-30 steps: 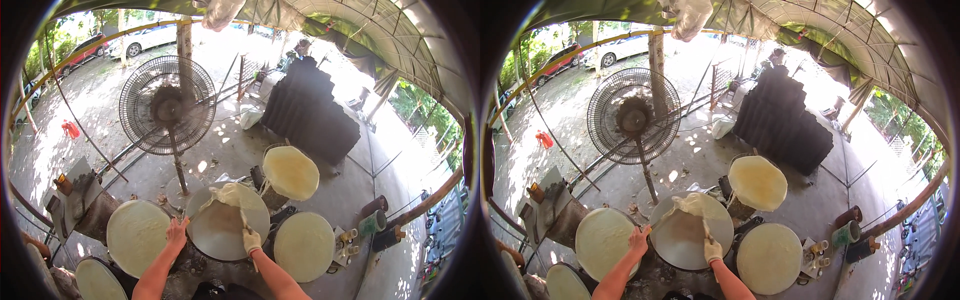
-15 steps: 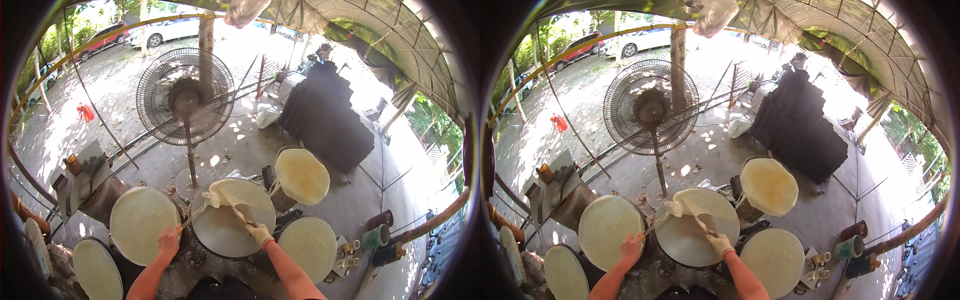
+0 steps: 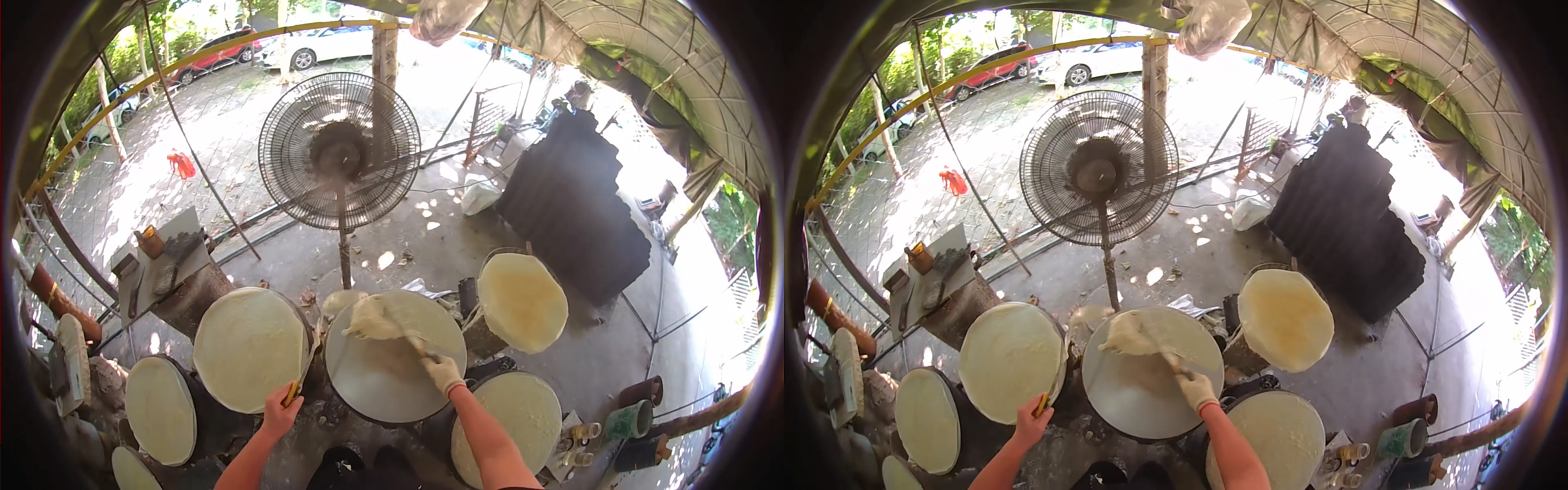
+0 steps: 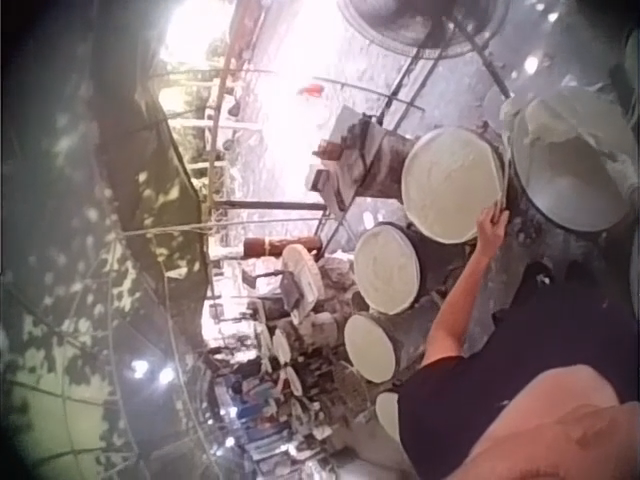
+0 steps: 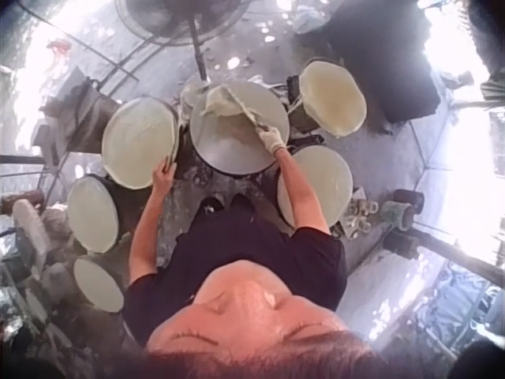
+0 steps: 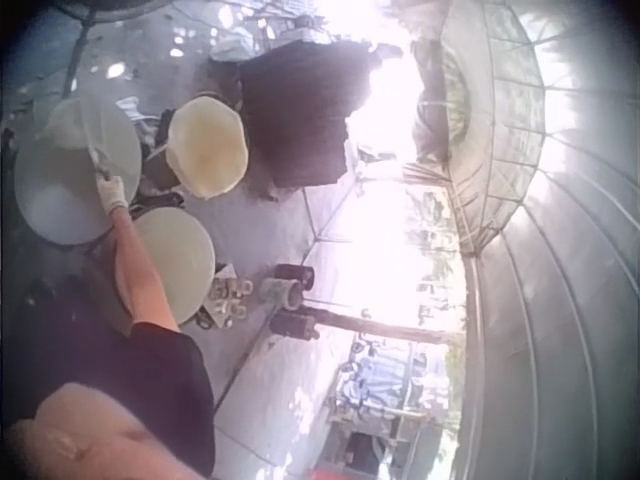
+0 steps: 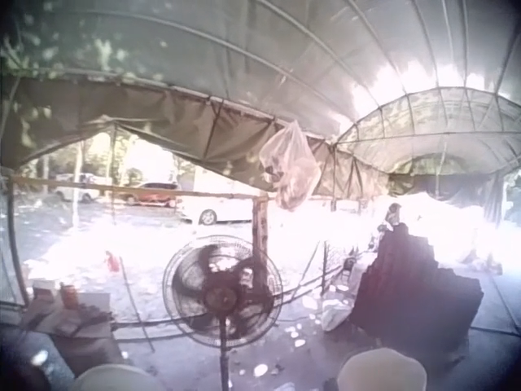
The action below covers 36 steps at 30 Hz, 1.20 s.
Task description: The person scoops batter from a large bowl using a ladle and scraper, spreads it thinly across circular hot plates, and peels the cooked thin wrappers off the griddles using a stick to stack them.
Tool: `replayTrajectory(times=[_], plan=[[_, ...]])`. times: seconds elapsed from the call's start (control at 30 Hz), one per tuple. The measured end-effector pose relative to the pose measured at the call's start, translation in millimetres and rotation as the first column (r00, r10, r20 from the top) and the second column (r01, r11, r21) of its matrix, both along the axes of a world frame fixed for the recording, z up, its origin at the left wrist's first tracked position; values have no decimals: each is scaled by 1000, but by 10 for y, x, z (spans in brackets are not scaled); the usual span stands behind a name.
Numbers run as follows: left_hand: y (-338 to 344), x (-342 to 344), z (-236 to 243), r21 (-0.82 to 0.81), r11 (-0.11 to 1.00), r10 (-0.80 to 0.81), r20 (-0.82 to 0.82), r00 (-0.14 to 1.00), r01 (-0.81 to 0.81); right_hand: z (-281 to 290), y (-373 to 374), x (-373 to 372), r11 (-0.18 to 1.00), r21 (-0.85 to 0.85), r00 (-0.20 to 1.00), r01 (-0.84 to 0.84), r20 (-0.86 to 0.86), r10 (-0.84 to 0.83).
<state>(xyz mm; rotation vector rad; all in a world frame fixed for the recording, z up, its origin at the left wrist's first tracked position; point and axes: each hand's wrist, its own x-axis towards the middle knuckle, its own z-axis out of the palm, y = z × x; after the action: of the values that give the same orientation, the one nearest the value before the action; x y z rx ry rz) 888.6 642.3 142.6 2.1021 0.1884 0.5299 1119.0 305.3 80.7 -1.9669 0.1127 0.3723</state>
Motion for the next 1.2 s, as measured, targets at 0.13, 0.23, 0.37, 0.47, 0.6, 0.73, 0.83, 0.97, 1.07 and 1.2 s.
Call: replayTrajectory(times=[0.13,0.23,0.37,0.47,0.6,0.73,0.83,0.97,1.07,1.2], plan=[[-304,-85,426,-616,780,-124,-328,937,-112,220,75,-21,933,155,833,-325,-419,360],[-487,-139,578,-803,595,-144,-166,976,-49,50,-164,216,915,-42,890,-400,-255,377],[-646,-227,647,-879,443,9,-192,981,-176,130,-17,501,920,94,877,-381,-278,392],[-655,-518,566,-855,434,122,-254,959,-282,292,-14,214,874,195,703,-444,-529,475],[-773,-836,521,-849,381,220,-300,928,-365,-45,-420,290,831,232,674,-506,-495,549],[-931,-973,582,-873,275,283,-326,902,-402,-26,-146,735,916,280,827,-287,-411,384],[-989,-1058,635,-892,219,320,-317,893,-395,278,-109,557,774,215,606,-595,-513,608],[-1076,-1276,611,-892,209,377,-305,875,-401,249,-880,395,750,291,466,-595,-635,616],[-1184,-1321,602,-906,188,365,-295,883,-380,-104,-931,615,939,122,785,-321,-521,336],[-1358,-1391,631,-903,190,369,-299,880,-386,118,-507,551,877,232,711,-420,-517,477]])
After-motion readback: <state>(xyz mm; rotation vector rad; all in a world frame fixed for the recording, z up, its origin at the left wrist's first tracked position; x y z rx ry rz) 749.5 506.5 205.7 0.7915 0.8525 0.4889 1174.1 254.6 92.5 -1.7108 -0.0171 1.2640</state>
